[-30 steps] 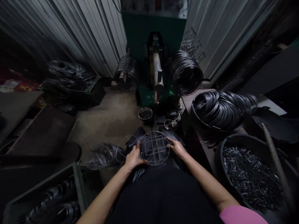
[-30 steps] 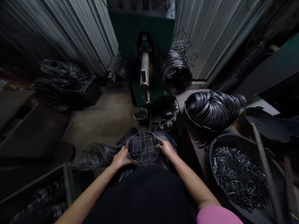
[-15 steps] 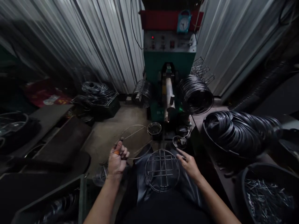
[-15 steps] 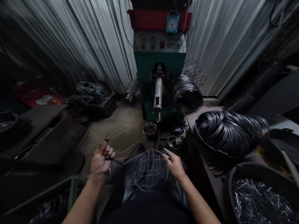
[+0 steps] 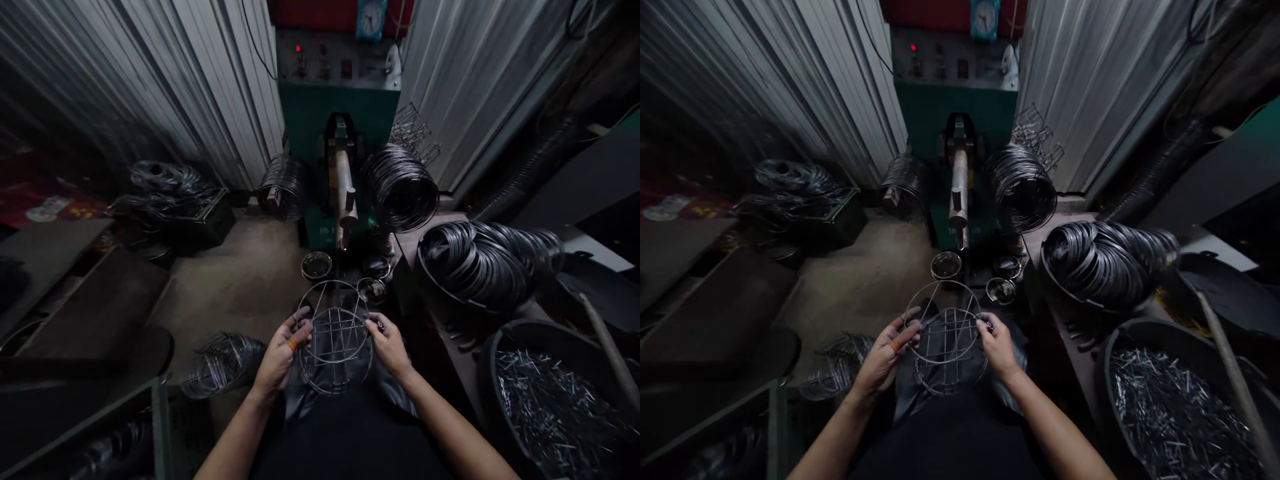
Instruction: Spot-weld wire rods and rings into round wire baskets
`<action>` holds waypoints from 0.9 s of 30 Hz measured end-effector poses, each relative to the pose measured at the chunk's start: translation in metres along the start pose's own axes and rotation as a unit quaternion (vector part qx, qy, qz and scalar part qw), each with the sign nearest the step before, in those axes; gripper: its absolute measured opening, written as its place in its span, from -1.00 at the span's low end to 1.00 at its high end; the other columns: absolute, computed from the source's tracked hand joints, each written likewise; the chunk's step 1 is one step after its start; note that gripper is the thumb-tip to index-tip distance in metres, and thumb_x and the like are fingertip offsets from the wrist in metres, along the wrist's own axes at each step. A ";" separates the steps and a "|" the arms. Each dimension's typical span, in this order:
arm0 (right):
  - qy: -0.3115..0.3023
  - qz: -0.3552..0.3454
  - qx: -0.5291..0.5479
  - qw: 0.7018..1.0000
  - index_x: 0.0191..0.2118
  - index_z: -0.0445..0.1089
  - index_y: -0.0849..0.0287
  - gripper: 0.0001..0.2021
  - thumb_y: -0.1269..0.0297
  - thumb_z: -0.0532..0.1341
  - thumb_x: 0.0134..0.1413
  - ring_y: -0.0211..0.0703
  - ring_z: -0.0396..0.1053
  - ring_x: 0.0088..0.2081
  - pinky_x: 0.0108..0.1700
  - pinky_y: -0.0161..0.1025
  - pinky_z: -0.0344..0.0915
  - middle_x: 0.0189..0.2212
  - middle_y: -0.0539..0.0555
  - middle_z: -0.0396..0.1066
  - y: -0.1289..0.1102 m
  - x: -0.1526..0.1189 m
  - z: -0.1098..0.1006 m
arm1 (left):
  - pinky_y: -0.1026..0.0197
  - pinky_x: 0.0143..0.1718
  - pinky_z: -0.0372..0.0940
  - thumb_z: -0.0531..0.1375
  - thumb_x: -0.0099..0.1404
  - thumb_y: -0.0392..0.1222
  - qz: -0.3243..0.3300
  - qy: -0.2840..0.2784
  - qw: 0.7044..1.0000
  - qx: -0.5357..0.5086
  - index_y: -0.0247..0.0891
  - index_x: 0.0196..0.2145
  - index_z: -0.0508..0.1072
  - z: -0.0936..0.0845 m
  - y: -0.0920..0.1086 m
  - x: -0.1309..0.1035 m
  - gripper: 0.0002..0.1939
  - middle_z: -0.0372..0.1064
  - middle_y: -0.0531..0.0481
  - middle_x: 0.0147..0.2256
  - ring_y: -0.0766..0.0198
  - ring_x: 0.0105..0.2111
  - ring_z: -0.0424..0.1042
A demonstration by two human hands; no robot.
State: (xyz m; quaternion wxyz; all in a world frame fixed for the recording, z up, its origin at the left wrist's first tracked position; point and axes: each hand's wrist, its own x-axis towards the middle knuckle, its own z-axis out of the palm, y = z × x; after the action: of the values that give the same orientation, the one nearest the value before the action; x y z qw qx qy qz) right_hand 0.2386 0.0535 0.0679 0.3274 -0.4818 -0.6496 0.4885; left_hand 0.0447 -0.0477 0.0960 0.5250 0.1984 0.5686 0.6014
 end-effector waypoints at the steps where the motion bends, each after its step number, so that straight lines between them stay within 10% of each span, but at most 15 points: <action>1: -0.008 -0.013 -0.018 1.000 -0.20 0.44 0.19 -0.70 0.14 0.10 0.05 -0.07 0.43 -0.23 -0.18 -0.21 0.34 -0.28 0.12 0.50 0.003 -0.001 -0.001 | 0.19 -0.23 0.33 0.27 0.04 0.03 -0.014 -0.006 1.000 0.021 -0.26 0.11 0.21 -0.005 -0.002 0.002 -0.29 0.44 -0.06 -0.22 0.23 -0.28 0.45; 9: -0.037 -0.045 -0.127 0.990 0.03 0.36 0.15 -0.61 0.25 0.05 0.08 -0.03 0.39 -0.03 0.03 -0.11 0.30 -0.07 0.13 0.45 0.029 -0.012 0.000 | 0.06 0.12 0.15 0.12 0.16 -0.01 0.054 0.054 0.937 0.340 -0.36 0.01 0.38 -0.027 -0.039 0.022 -0.48 0.37 -0.15 0.02 0.06 0.05 0.31; 20: -0.091 -0.057 -0.113 0.988 0.02 0.39 0.08 -0.62 0.31 0.11 0.05 -0.06 0.38 0.00 0.07 -0.08 0.25 -0.05 0.08 0.44 0.041 0.003 -0.007 | 0.08 0.17 0.09 0.00 0.24 0.00 0.076 0.054 0.913 0.397 -0.29 0.08 0.33 -0.028 -0.056 0.004 -0.49 0.32 -0.09 0.07 0.11 0.12 0.23; 27: -0.104 0.014 -0.009 0.994 -0.01 0.40 0.10 -0.63 0.19 0.18 0.03 -0.06 0.36 0.00 0.08 -0.07 0.22 -0.06 0.07 0.45 0.047 0.002 -0.010 | 0.06 0.07 0.16 0.08 0.19 0.12 0.064 -0.062 0.883 0.461 -0.17 0.25 0.00 -0.040 -0.059 -0.004 -0.27 0.34 -0.11 0.00 0.10 0.01 0.32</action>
State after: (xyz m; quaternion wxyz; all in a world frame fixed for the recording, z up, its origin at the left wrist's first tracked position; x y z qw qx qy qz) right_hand 0.2613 0.0614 0.0265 0.2467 -0.4404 -0.6778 0.5346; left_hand 0.0365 -0.0823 0.0337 0.3687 0.4905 0.7344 0.2899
